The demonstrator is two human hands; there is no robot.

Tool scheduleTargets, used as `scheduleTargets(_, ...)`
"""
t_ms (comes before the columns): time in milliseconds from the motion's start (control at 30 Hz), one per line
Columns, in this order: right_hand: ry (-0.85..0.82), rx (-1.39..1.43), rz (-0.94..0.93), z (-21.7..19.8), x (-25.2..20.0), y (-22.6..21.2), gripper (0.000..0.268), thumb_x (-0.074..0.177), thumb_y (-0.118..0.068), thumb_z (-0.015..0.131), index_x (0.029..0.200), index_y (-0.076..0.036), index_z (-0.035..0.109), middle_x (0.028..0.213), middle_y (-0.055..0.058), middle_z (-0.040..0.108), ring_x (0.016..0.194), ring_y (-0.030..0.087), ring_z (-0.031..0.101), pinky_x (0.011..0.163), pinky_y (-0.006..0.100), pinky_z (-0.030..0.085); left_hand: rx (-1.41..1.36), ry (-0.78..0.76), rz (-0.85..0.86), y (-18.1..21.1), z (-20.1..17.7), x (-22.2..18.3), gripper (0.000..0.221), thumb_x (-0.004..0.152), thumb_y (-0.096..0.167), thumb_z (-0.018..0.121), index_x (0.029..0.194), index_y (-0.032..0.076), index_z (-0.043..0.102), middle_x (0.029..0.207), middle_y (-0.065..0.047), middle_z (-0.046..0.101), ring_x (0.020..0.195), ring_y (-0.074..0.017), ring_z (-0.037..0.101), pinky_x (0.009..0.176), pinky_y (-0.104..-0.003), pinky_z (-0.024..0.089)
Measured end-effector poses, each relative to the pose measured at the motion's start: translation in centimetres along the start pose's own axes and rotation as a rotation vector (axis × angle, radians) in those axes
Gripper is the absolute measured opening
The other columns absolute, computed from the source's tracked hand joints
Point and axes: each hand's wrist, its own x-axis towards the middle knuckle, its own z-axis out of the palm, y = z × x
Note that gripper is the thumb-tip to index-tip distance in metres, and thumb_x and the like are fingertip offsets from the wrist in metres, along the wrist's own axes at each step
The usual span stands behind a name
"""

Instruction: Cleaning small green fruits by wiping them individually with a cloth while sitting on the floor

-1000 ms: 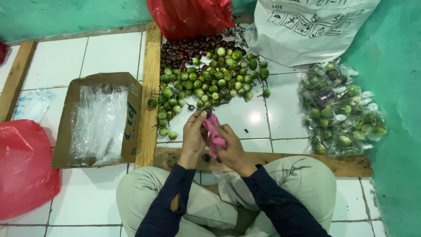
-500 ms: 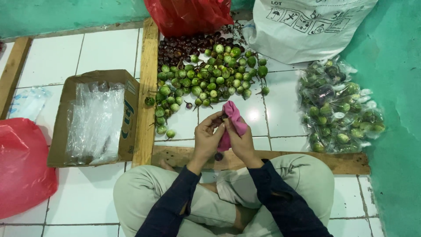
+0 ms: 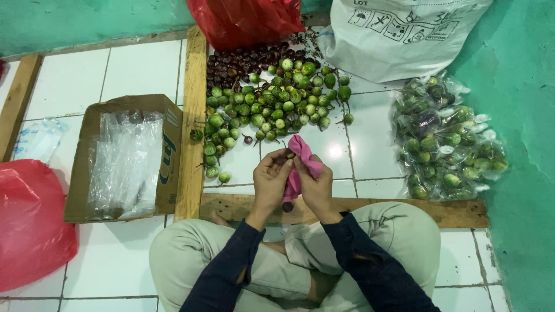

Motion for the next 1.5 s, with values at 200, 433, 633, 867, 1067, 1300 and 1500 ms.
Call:
scheduleTargets(200,-0.113,0.074,0.044,1.1,-0.4,-3.3,0.018,0.097,-0.014,0.073,0.080,-0.007,0.071,0.070,0.003,0.065,0.071,0.009,0.057,0.072,0.030,0.048,-0.223,0.127,-0.166,1.3,-0.1,0.5,0.026,0.095,-0.001,0.068,0.121,-0.003,0.066,0.104,-0.014,0.074,0.092,-0.0197,0.073,0.086,-0.032,0.060)
scheduleTargets(433,-0.016,0.086,0.106,0.4,0.1,-4.2,0.011,0.102,-0.016,0.066,0.094,-0.011,0.073,0.083,0.001,0.069,0.082,0.012,0.059,0.083,0.035,0.048,-0.129,0.086,-0.079,0.4,-0.9,1.0,0.030,0.095,-0.001,0.067,0.124,-0.005,0.066,0.107,-0.018,0.073,0.096,-0.0216,0.072,0.084,-0.035,0.060)
scheduleTargets(633,-0.149,0.039,0.304,-0.1,1.0,-3.5,0.029,0.090,-0.024,0.081,0.114,-0.010,0.071,0.104,0.006,0.075,0.097,0.019,0.067,0.095,0.044,0.050,0.111,-0.034,0.008,1.2,0.4,0.0,0.032,0.090,-0.003,0.073,0.122,-0.001,0.072,0.107,-0.013,0.074,0.098,-0.0147,0.068,0.085,-0.033,0.060)
scheduleTargets(867,-0.018,0.124,0.434,0.5,0.8,-4.8,0.020,0.087,-0.011,0.077,0.100,-0.009,0.062,0.092,0.002,0.065,0.090,0.017,0.059,0.087,0.035,0.046,0.553,-0.143,0.046,3.3,0.2,-0.4,0.036,0.083,0.003,0.076,0.119,0.005,0.072,0.094,-0.013,0.075,0.084,-0.0270,0.075,0.072,-0.035,0.062)
scheduleTargets(1067,-0.017,0.233,0.494,0.0,1.5,-5.8,0.022,0.091,-0.016,0.076,0.103,-0.012,0.058,0.088,0.000,0.063,0.084,0.018,0.060,0.086,0.036,0.046,0.465,-0.162,0.033,3.7,0.2,0.0,0.026,0.083,-0.001,0.072,0.109,0.001,0.069,0.092,-0.020,0.071,0.084,-0.0326,0.074,0.073,-0.039,0.062)
scheduleTargets(1300,0.085,0.133,0.328,-1.5,2.4,-6.7,0.016,0.101,-0.031,0.068,0.099,-0.016,0.063,0.078,-0.002,0.066,0.073,0.012,0.067,0.083,0.034,0.051,-0.007,-0.013,-0.278,0.8,-0.2,0.1,0.029,0.097,0.004,0.064,0.122,-0.009,0.064,0.103,-0.021,0.072,0.088,-0.0229,0.072,0.080,-0.033,0.064)
scheduleTargets(1500,-0.281,-0.289,-0.213,1.0,0.0,-5.5,0.042,0.099,-0.023,0.058,0.132,0.002,0.054,0.115,0.026,0.051,0.099,0.044,0.064,0.097,0.052,0.050,-0.221,0.135,-0.535,-5.1,-2.6,0.9,0.022,0.097,0.014,0.066,0.115,0.002,0.072,0.095,-0.019,0.074,0.081,-0.0244,0.075,0.068,-0.032,0.061)
